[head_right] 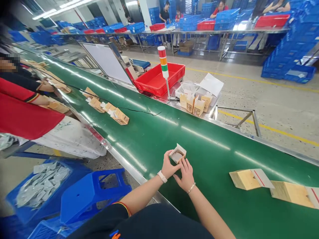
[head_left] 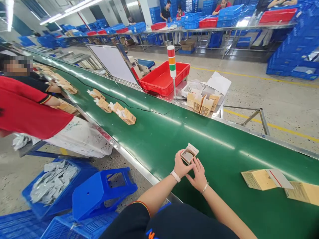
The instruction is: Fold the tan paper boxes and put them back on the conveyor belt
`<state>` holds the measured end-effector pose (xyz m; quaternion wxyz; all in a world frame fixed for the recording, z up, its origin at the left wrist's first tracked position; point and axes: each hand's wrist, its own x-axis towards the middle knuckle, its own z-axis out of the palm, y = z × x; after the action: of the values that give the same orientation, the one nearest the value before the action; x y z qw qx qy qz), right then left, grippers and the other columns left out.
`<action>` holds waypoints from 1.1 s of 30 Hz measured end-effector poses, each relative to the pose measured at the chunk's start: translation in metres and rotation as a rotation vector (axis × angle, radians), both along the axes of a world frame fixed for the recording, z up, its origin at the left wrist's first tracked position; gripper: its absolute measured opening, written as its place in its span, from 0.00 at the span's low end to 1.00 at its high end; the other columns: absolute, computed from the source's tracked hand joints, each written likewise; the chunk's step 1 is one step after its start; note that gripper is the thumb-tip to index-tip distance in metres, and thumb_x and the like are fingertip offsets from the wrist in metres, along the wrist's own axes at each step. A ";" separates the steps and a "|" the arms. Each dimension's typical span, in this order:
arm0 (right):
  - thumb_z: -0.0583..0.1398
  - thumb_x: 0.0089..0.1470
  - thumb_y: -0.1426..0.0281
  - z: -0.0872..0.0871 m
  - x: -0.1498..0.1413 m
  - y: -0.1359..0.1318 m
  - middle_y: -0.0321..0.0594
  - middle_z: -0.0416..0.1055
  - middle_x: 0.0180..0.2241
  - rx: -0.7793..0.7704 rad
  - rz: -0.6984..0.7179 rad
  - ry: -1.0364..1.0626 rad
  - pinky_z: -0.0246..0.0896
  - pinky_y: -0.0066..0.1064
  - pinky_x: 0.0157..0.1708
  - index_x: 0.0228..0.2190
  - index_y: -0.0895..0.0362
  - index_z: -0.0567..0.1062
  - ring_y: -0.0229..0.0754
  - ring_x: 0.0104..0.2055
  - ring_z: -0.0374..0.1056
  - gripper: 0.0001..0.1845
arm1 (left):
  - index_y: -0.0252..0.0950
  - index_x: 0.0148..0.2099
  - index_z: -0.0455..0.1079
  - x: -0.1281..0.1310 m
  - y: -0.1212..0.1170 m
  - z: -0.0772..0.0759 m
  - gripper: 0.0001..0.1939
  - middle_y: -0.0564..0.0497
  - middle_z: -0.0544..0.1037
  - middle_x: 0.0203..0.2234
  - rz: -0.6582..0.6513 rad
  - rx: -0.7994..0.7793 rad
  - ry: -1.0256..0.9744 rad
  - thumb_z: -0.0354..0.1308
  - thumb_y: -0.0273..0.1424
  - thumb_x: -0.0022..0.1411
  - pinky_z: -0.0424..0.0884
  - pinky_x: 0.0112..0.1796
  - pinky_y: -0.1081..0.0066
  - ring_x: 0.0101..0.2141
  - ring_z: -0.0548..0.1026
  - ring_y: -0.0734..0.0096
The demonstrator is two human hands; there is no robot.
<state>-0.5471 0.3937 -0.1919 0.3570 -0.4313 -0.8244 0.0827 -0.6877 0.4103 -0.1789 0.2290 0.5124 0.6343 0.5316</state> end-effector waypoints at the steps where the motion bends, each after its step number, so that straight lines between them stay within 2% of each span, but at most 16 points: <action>1: 0.54 0.56 0.60 -0.001 0.000 0.007 0.54 0.59 0.59 0.008 -0.027 -0.019 0.57 0.54 0.53 0.62 0.58 0.53 0.58 0.62 0.52 0.36 | 0.36 0.56 0.59 0.003 -0.009 -0.001 0.44 0.40 0.68 0.51 -0.066 0.020 0.027 0.72 0.38 0.37 0.66 0.51 0.53 0.52 0.68 0.51; 4: 0.55 0.54 0.58 -0.003 0.010 0.022 0.51 0.61 0.58 0.008 -0.088 -0.024 0.56 0.53 0.53 0.59 0.55 0.59 0.57 0.60 0.54 0.33 | 0.37 0.57 0.61 -0.007 -0.024 0.000 0.39 0.39 0.69 0.54 -0.245 0.067 0.150 0.69 0.40 0.44 0.64 0.52 0.51 0.53 0.67 0.50; 6: 0.58 0.52 0.57 -0.001 0.019 0.029 0.47 0.66 0.54 0.005 -0.090 -0.006 0.56 0.51 0.52 0.50 0.52 0.70 0.56 0.56 0.58 0.25 | 0.39 0.55 0.65 -0.018 -0.023 0.003 0.32 0.41 0.70 0.53 -0.336 0.047 0.241 0.66 0.41 0.48 0.62 0.52 0.50 0.52 0.67 0.51; 8: 0.59 0.52 0.58 0.004 0.025 0.036 0.43 0.70 0.48 -0.010 -0.057 0.035 0.57 0.50 0.50 0.39 0.50 0.75 0.53 0.50 0.61 0.15 | 0.42 0.51 0.70 -0.022 -0.018 0.008 0.24 0.43 0.73 0.52 -0.398 -0.006 0.323 0.65 0.40 0.51 0.60 0.52 0.49 0.52 0.66 0.51; 9: 0.59 0.53 0.58 0.007 0.026 0.039 0.42 0.72 0.45 -0.029 -0.029 0.071 0.58 0.49 0.49 0.35 0.50 0.76 0.51 0.48 0.62 0.11 | 0.43 0.48 0.72 -0.021 -0.013 0.011 0.20 0.45 0.74 0.50 -0.422 -0.035 0.350 0.64 0.38 0.52 0.59 0.52 0.49 0.53 0.65 0.51; 11: 0.56 0.55 0.60 0.010 0.025 0.042 0.41 0.72 0.39 -0.093 -0.017 0.197 0.60 0.46 0.47 0.26 0.51 0.74 0.48 0.43 0.63 0.12 | 0.44 0.41 0.75 -0.014 -0.004 0.015 0.11 0.46 0.77 0.45 -0.461 -0.072 0.347 0.62 0.34 0.54 0.58 0.52 0.49 0.53 0.64 0.50; 13: 0.55 0.56 0.60 0.008 0.020 0.041 0.42 0.69 0.36 -0.147 -0.096 0.333 0.62 0.43 0.43 0.23 0.53 0.70 0.46 0.41 0.63 0.15 | 0.41 0.34 0.74 -0.004 0.004 0.016 0.03 0.46 0.78 0.38 -0.455 -0.074 0.234 0.61 0.32 0.55 0.58 0.52 0.50 0.50 0.66 0.53; 14: 0.55 0.55 0.59 0.006 0.016 0.040 0.43 0.67 0.36 -0.173 -0.187 0.401 0.64 0.41 0.41 0.23 0.53 0.68 0.45 0.40 0.63 0.14 | 0.40 0.33 0.73 0.001 0.008 0.016 0.02 0.46 0.77 0.37 -0.410 -0.077 0.130 0.61 0.31 0.55 0.60 0.51 0.52 0.48 0.68 0.56; 17: 0.59 0.48 0.55 -0.003 0.006 0.035 0.42 0.60 0.38 -0.295 -0.530 0.543 0.65 0.38 0.34 0.30 0.54 0.64 0.43 0.36 0.62 0.16 | 0.37 0.38 0.68 0.013 0.017 0.013 0.11 0.48 0.72 0.38 -0.210 -0.236 -0.288 0.64 0.32 0.51 0.68 0.44 0.62 0.39 0.71 0.66; 19: 0.59 0.45 0.54 -0.007 0.004 0.032 0.41 0.58 0.38 -0.372 -0.665 0.585 0.65 0.37 0.32 0.34 0.54 0.62 0.42 0.33 0.61 0.20 | 0.37 0.41 0.65 0.019 0.023 0.013 0.18 0.48 0.71 0.38 -0.175 -0.414 -0.502 0.67 0.31 0.49 0.69 0.40 0.66 0.34 0.70 0.72; 22: 0.57 0.45 0.54 -0.007 0.006 0.028 0.42 0.59 0.39 -0.384 -0.668 0.571 0.64 0.40 0.36 0.36 0.54 0.62 0.43 0.35 0.61 0.20 | 0.36 0.40 0.65 0.028 0.031 0.015 0.20 0.49 0.71 0.36 -0.243 -0.536 -0.612 0.69 0.30 0.47 0.70 0.40 0.65 0.33 0.71 0.73; 24: 0.57 0.46 0.53 -0.003 0.009 0.022 0.45 0.60 0.41 -0.344 -0.669 0.534 0.62 0.43 0.41 0.40 0.54 0.62 0.47 0.40 0.62 0.23 | 0.36 0.40 0.64 0.033 0.034 0.018 0.20 0.48 0.71 0.36 -0.260 -0.547 -0.633 0.69 0.31 0.47 0.70 0.41 0.64 0.34 0.72 0.71; 26: 0.59 0.44 0.52 0.002 0.011 0.012 0.49 0.60 0.46 -0.243 -0.642 0.394 0.59 0.48 0.45 0.44 0.55 0.62 0.53 0.47 0.60 0.29 | 0.36 0.41 0.64 0.034 0.032 0.023 0.20 0.47 0.71 0.37 -0.260 -0.553 -0.652 0.68 0.33 0.49 0.70 0.42 0.64 0.36 0.73 0.69; 29: 0.61 0.42 0.54 0.006 0.008 -0.001 0.51 0.60 0.48 -0.085 -0.583 0.126 0.54 0.51 0.48 0.44 0.55 0.63 0.56 0.51 0.59 0.29 | 0.37 0.43 0.65 0.025 0.016 0.030 0.18 0.46 0.72 0.38 -0.243 -0.570 -0.642 0.65 0.37 0.52 0.69 0.41 0.66 0.37 0.73 0.68; 31: 0.60 0.42 0.59 0.006 0.009 -0.004 0.50 0.60 0.46 -0.057 -0.610 0.072 0.56 0.48 0.45 0.40 0.55 0.63 0.54 0.48 0.61 0.23 | 0.37 0.42 0.67 0.012 -0.001 0.034 0.17 0.46 0.74 0.38 -0.226 -0.615 -0.597 0.64 0.40 0.52 0.68 0.39 0.68 0.37 0.73 0.68; 33: 0.59 0.40 0.62 0.007 0.020 -0.003 0.50 0.59 0.45 -0.061 -0.698 0.075 0.58 0.44 0.41 0.36 0.55 0.62 0.53 0.47 0.61 0.20 | 0.37 0.39 0.68 -0.003 -0.020 0.036 0.17 0.46 0.75 0.38 -0.208 -0.679 -0.555 0.63 0.42 0.51 0.67 0.36 0.70 0.35 0.74 0.68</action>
<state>-0.5276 0.3909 -0.1848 0.3809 -0.6941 -0.6109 -0.0040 -0.6907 0.3906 -0.1429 0.5979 0.3071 0.6326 0.3847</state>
